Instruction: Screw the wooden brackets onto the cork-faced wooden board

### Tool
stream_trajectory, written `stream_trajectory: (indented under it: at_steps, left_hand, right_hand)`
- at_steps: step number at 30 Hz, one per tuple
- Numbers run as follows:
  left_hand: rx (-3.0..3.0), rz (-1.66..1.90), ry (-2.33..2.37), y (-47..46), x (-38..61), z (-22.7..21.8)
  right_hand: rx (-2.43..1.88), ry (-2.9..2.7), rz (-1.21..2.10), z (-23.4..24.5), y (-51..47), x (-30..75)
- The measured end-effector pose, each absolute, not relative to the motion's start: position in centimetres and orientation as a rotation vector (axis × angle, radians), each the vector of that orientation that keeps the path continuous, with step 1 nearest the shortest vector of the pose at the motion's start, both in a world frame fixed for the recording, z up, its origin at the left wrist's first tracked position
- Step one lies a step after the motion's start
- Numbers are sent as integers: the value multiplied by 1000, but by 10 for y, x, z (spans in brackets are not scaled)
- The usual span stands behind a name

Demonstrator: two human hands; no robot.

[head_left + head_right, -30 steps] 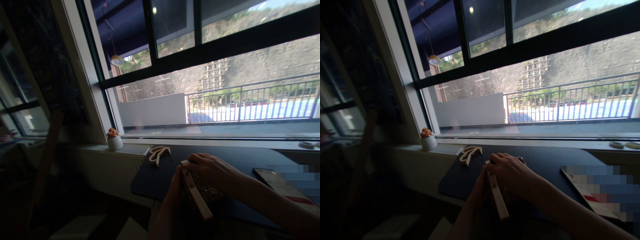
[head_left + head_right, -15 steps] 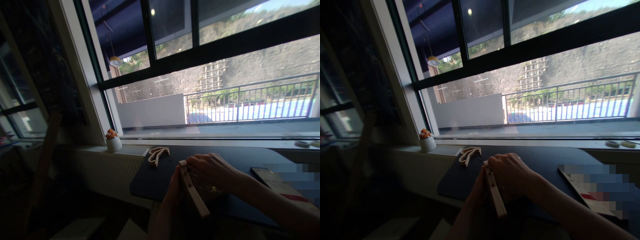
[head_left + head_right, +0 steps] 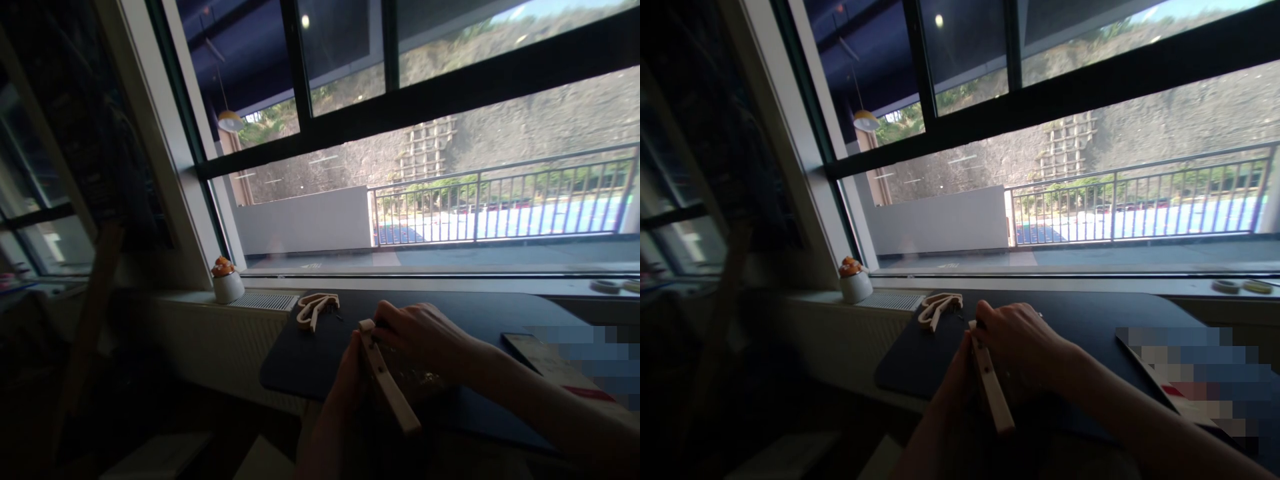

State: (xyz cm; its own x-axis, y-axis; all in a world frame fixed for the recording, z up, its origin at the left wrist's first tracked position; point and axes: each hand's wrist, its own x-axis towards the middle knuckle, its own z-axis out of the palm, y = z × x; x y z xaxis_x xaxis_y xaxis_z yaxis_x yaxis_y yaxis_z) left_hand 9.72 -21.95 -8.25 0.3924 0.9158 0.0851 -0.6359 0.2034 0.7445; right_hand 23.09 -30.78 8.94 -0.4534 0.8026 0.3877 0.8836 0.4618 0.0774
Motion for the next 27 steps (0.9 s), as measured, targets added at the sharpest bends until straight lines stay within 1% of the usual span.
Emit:
stream_trajectory:
  at_steps: [5,12,15,17,22,27]
  left_hand:
    - [788,1133,405,-219,99,-84]
    - [781,1149,409,-219,98,-82]
    - [775,1141,402,-220,97,-82]
    - [773,1130,399,-221,97,-81]
    - [784,1127,390,-222,97,-81]
    - [806,1136,426,-221,97,-82]
  right_hand:
    - [-1514,-2278,-409,88,-304,227]
    - [-1352,-2376,-185,96,-312,230]
    - [-1273,-2435,-159,96,-316,232]
    - [-1317,-2421,-192,93,-316,233]
    - [-1584,-2205,-298,88,-310,232]
    - [-1500,-2184,-216,91,-308,235]
